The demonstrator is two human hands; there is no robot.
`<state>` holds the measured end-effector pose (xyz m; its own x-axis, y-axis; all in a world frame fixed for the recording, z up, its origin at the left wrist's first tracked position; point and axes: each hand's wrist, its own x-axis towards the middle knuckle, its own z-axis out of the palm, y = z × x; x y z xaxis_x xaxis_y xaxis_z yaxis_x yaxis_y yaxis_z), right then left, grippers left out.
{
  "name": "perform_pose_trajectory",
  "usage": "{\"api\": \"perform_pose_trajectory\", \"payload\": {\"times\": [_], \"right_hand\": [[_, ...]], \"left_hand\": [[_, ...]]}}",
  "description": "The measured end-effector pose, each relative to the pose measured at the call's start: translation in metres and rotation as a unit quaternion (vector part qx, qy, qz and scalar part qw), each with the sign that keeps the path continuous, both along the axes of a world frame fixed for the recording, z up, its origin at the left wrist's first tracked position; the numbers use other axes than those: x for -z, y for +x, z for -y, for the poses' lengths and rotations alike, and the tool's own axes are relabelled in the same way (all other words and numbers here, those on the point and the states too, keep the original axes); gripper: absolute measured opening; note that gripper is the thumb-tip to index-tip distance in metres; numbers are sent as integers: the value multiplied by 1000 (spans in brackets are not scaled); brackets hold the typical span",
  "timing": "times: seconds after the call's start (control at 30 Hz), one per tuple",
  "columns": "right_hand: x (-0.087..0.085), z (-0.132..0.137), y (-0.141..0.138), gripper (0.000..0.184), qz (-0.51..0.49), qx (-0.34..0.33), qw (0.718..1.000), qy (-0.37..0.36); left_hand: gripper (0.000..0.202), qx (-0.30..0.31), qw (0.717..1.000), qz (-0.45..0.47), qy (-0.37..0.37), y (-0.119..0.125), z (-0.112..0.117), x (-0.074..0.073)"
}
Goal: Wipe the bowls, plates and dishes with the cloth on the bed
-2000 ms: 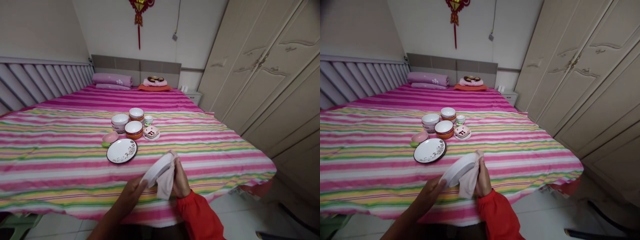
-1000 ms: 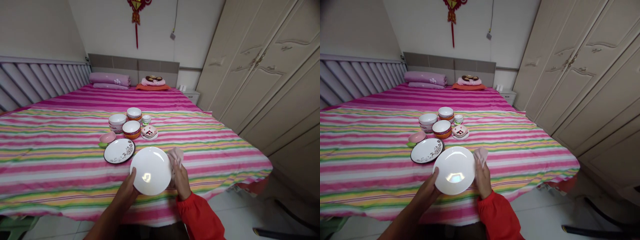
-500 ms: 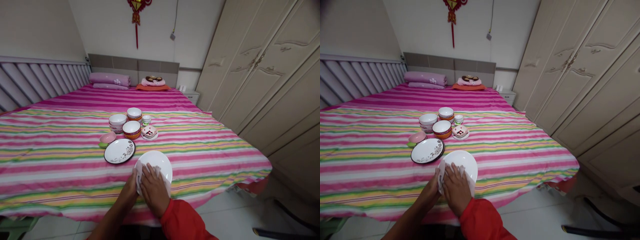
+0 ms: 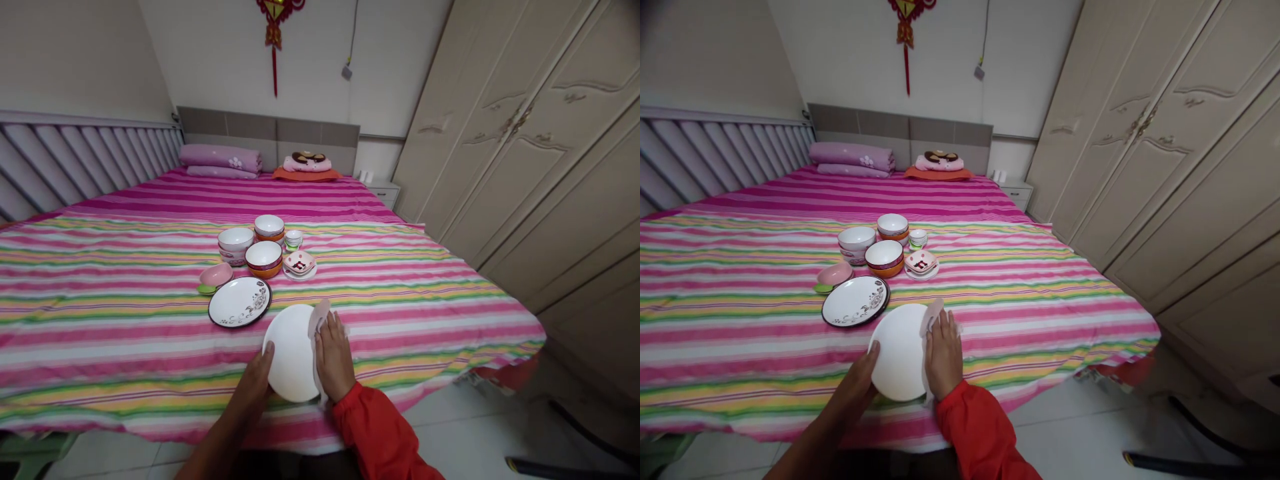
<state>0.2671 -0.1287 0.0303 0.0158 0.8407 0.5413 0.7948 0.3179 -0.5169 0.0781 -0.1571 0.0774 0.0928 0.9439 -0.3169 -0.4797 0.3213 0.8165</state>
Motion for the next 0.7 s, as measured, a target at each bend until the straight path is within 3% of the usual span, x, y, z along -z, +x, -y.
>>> {"api": "perform_pose_trajectory", "payload": {"times": [0.17,0.37,0.5,0.7], "right_hand": [[9,28,-7,51,4,-29,1000,3],[-22,47,-30,53,92,-151,983,-40],[-36,40,-40,50,109,-194,974,-39],[-27,7,-30,47,81,-135,987,-31]], "left_hand": [[54,-7,999,-42,-28,17,-4,-15],[60,28,999,-15,-31,23,-6,-12],[60,25,1000,-14,-13,26,-4,-7],[63,19,998,-52,-33,21,1,2]]}}
